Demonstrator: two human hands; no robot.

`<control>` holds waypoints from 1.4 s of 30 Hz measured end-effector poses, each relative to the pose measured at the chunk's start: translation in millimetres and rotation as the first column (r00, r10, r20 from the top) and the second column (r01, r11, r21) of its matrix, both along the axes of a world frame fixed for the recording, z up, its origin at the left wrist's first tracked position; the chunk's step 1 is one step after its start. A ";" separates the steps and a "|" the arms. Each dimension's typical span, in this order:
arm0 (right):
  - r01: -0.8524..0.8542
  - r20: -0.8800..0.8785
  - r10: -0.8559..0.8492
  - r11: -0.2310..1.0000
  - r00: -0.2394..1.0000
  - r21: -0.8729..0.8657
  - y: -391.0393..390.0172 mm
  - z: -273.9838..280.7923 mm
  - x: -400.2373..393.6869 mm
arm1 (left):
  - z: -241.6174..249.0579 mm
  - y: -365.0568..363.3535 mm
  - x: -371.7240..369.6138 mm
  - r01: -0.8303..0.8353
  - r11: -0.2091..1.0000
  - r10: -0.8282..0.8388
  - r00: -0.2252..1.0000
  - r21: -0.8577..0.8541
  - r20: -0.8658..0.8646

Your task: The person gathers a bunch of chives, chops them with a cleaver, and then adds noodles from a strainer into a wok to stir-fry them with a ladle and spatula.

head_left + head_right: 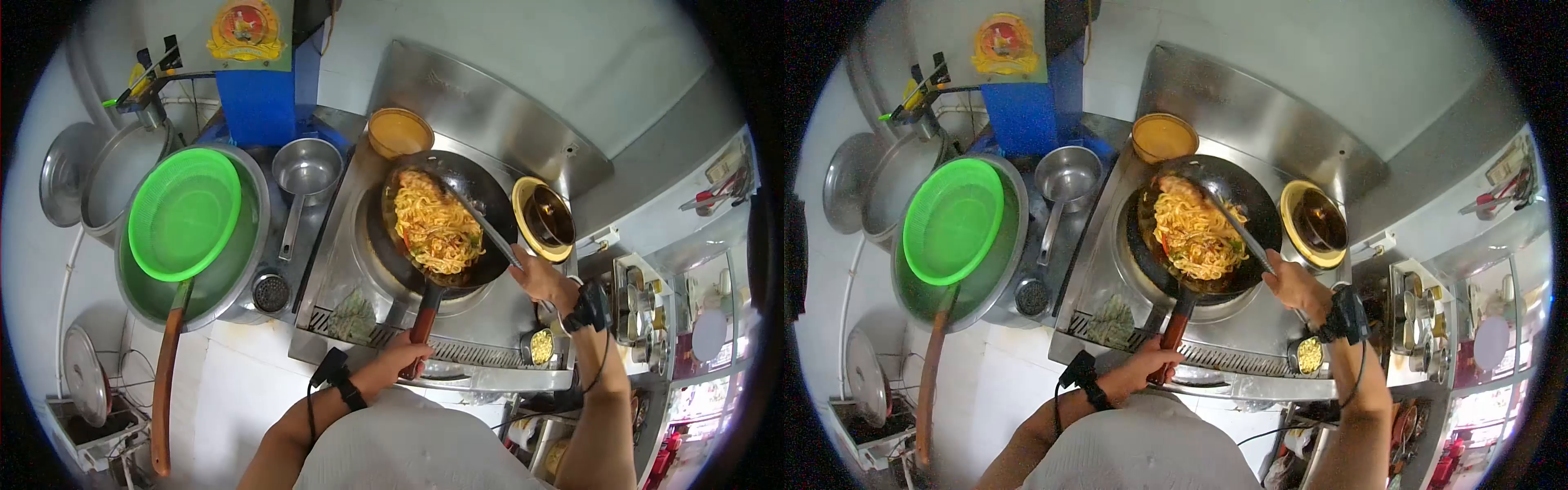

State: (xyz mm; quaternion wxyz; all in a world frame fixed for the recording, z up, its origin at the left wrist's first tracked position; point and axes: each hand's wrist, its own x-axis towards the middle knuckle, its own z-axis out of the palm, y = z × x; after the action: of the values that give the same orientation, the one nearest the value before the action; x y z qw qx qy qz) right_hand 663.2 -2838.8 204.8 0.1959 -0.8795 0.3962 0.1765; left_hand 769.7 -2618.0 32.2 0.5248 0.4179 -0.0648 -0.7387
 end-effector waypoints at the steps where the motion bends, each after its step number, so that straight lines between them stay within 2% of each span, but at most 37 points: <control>1: -0.200 -0.049 0.196 0.973 0.979 -0.116 -1.8 -3.3 -11.4 | -9.5 -0.7 -2.9 -0.009 1.000 0.009 1.000 -0.022 -0.012; 2: -0.191 -0.047 0.187 0.975 0.981 -0.112 9.3 4.4 -15.7 | -9.9 -0.4 -3.9 0.000 1.000 0.000 1.000 -0.018 -0.012; 4: -0.421 -0.402 0.286 0.855 0.870 -0.302 42.4 33.5 -25.9 | -8.6 -1.9 -3.8 0.004 1.000 -0.004 1.000 0.022 0.029; 5: -0.488 -0.495 0.275 0.787 0.824 -0.376 51.5 35.1 -38.2 | -8.6 -2.2 -3.0 0.006 1.000 -0.006 1.000 0.015 0.007; 7: -0.641 -0.536 0.351 0.436 0.767 -0.632 61.2 36.7 -75.9 | -12.3 -3.1 -3.9 0.010 1.000 -0.010 1.000 0.016 0.002; 9: -0.510 -0.421 0.303 0.643 0.855 -0.572 72.2 61.4 -90.3 | -8.2 -2.4 -2.7 0.007 1.000 -0.007 1.000 0.025 0.012; 11: -0.373 -0.332 0.210 0.730 0.920 -0.572 97.9 91.2 -71.7 | -6.2 -1.1 -2.0 -0.007 1.000 0.007 1.000 -0.009 -0.005; 12: -0.374 -0.332 0.210 0.728 0.920 -0.575 96.6 101.7 -83.0 | -5.3 -1.0 -2.1 -0.019 0.999 0.018 1.000 -0.039 -0.021; 14: -0.348 -0.282 0.241 0.829 0.929 -0.438 90.4 114.8 -116.7 | -2.6 0.4 -1.4 -0.022 0.998 0.021 1.000 -0.054 -0.017; 17: -0.263 -0.354 0.133 0.900 0.925 -0.348 83.3 78.1 -117.2 | 0.8 -0.1 -2.9 -0.039 0.999 0.039 0.999 -0.036 -0.005; 18: -0.287 -0.316 0.157 0.859 0.936 -0.424 74.7 57.0 -118.9 | 1.1 -0.5 -3.3 -0.054 0.999 0.054 0.999 -0.009 0.007; 19: -0.274 -0.326 0.132 0.855 0.936 -0.440 65.2 42.7 -110.9 | -3.1 0.0 -1.9 -0.025 1.000 0.024 0.999 -0.003 -0.035; 22: -0.243 -0.315 0.099 0.854 0.944 -0.459 36.6 -0.6 -108.8 | -11.8 -2.4 -2.3 0.005 1.000 -0.005 1.000 -0.010 -0.019; 24: -0.260 -0.152 0.211 0.780 0.966 -0.570 29.9 -11.9 -116.3 | -11.0 -2.0 -0.7 0.019 1.000 -0.020 0.999 -0.009 -0.027; 25: -0.262 -0.150 0.215 0.777 0.965 -0.573 27.0 -11.8 -120.3 | -10.8 -2.6 -0.6 0.026 1.000 -0.026 0.998 -0.004 -0.050; 27: -0.010 -0.008 0.007 0.929 1.000 -0.370 22.8 -11.4 -130.2 | -4.7 -2.3 -1.3 0.003 1.000 -0.003 1.000 -0.007 -0.031; 28: -0.012 -0.010 0.009 0.929 1.000 -0.371 15.4 -20.5 -132.4 | -2.1 -2.2 -2.3 -0.016 1.000 0.016 1.000 -0.010 -0.011; 30: 0.145 0.022 -0.145 0.944 0.989 -0.296 6.1 -33.5 -114.8 | -0.5 -2.0 -3.2 -0.015 1.000 0.015 1.000 0.008 -0.015; 31: 0.341 0.044 -0.340 0.940 0.939 -0.021 12.9 -25.5 -96.9 | -0.2 -1.9 -1.9 -0.011 1.000 0.012 1.000 0.025 -0.017; 33: 0.449 0.157 -0.537 0.805 0.829 0.388 12.9 -62.5 -79.2 | -5.2 -1.4 -2.4 -0.006 1.000 0.006 1.000 0.017 -0.013; 35: 0.426 0.037 -0.738 0.429 0.673 0.797 20.8 -93.8 -59.1 | -8.8 -3.7 -4.5 -0.004 1.000 0.004 1.000 0.009 -0.013; 36: 0.315 0.001 -0.776 0.257 0.631 0.914 32.7 -95.5 -49.8 | -9.4 -4.2 -5.9 -0.008 1.000 0.008 1.000 0.007 -0.009; 37: 0.179 -0.047 -0.803 0.076 0.595 0.981 41.0 -93.8 -42.7 | -9.9 -5.1 -6.6 0.003 1.000 -0.003 1.000 0.007 0.009; 38: 0.174 -0.044 -0.799 0.076 0.599 0.982 43.6 -91.8 -40.0 | -8.0 -5.7 -6.7 0.013 1.000 -0.014 1.000 0.011 0.027; 39: 0.030 -0.169 -0.842 -0.179 0.512 0.983 46.4 -90.2 -38.9 | -5.8 -4.8 -7.0 0.003 1.000 -0.003 0.999 -0.002 0.034; 40: -0.141 -0.313 -0.842 -0.409 0.438 0.902 50.1 -88.5 -38.7 | -2.9 -3.6 -7.5 0.004 1.000 -0.004 0.999 0.004 0.041; 42: -0.205 -0.286 -0.844 -0.412 0.454 0.888 53.5 -77.9 -47.1 | 3.7 -1.4 -7.5 -0.036 0.999 0.036 0.999 -0.015 -0.002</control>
State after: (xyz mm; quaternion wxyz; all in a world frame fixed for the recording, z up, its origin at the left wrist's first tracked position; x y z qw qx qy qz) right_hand 616.1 -2785.2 126.9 0.9444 -0.1261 0.3031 -0.0166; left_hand 762.2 -2619.4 35.9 0.5412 0.4142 -0.0623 -0.7291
